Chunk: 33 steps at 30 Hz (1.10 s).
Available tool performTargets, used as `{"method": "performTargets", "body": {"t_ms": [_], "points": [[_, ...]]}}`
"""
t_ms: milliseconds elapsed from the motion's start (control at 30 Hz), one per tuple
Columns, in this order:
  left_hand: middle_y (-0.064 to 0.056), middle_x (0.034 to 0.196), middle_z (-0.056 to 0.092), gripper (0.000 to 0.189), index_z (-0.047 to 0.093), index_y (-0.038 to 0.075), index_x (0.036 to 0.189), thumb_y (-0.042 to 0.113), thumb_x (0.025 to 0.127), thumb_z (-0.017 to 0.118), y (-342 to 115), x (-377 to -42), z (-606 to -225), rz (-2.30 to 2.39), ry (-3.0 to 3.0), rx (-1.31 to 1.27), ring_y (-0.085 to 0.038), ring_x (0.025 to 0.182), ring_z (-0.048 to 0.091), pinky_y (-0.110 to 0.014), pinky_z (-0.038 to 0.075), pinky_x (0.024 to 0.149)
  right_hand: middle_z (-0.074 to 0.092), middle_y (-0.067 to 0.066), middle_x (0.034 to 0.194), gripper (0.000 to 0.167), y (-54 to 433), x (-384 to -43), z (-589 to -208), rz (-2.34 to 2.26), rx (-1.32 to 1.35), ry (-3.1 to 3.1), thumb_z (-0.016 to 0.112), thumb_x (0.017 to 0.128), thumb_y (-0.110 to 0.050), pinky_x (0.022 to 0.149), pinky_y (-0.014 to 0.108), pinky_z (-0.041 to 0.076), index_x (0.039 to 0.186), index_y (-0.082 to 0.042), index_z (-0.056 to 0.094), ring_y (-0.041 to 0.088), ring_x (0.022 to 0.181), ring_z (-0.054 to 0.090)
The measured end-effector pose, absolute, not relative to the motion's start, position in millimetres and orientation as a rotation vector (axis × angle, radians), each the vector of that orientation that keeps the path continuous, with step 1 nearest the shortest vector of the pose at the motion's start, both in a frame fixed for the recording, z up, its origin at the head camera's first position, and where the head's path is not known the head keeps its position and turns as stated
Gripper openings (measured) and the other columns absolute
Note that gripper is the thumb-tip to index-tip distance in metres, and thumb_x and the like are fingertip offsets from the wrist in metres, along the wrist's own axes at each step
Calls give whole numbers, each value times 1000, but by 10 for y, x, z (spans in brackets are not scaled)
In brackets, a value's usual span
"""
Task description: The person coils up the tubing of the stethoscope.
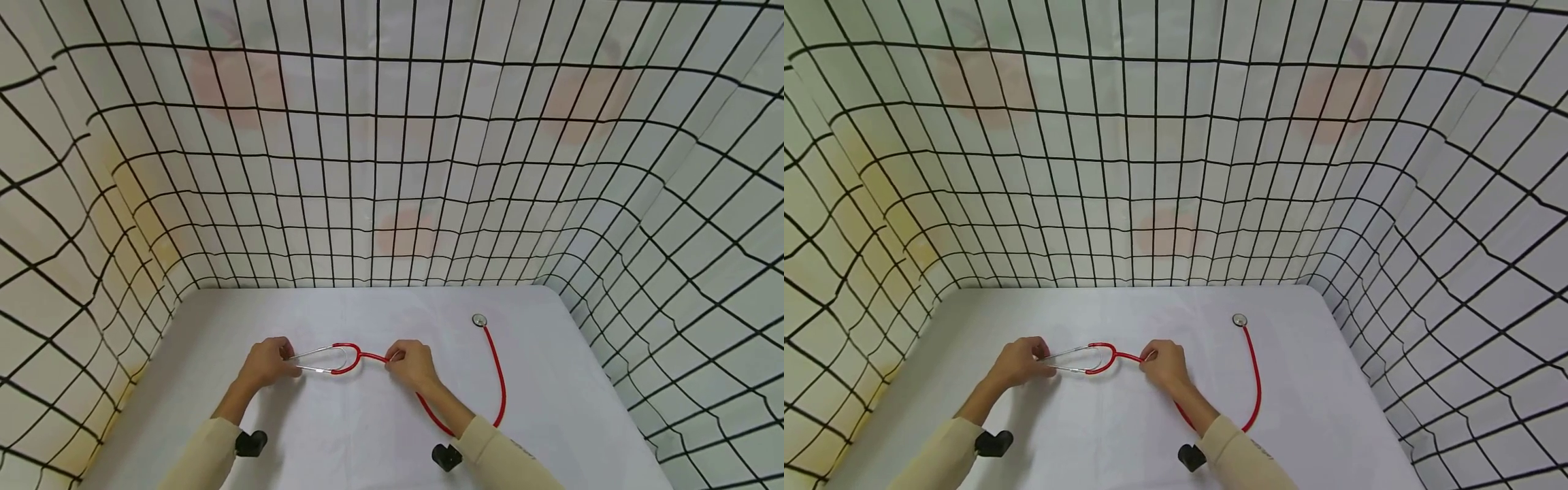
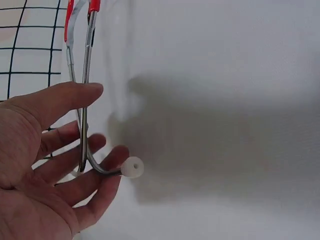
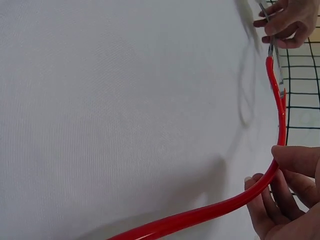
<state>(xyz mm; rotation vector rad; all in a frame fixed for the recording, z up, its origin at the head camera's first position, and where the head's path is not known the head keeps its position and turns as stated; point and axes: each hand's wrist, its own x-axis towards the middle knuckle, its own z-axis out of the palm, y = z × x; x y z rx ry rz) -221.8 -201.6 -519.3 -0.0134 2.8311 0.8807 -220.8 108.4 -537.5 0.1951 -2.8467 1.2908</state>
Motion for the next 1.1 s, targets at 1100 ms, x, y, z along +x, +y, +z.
{"method": "performTargets", "body": {"t_ms": [1100], "points": [[-9,97,76,24,72,7,101,-2,80,79,-1830,-2198,-4798,1028,2775,281,-25,90,67,-36,52,73,68,-1,72,9,1597,-2195,-5220,1411,60,-2857,81,79,-5,57,26,47,85,-10,76,12,65,59]]}}
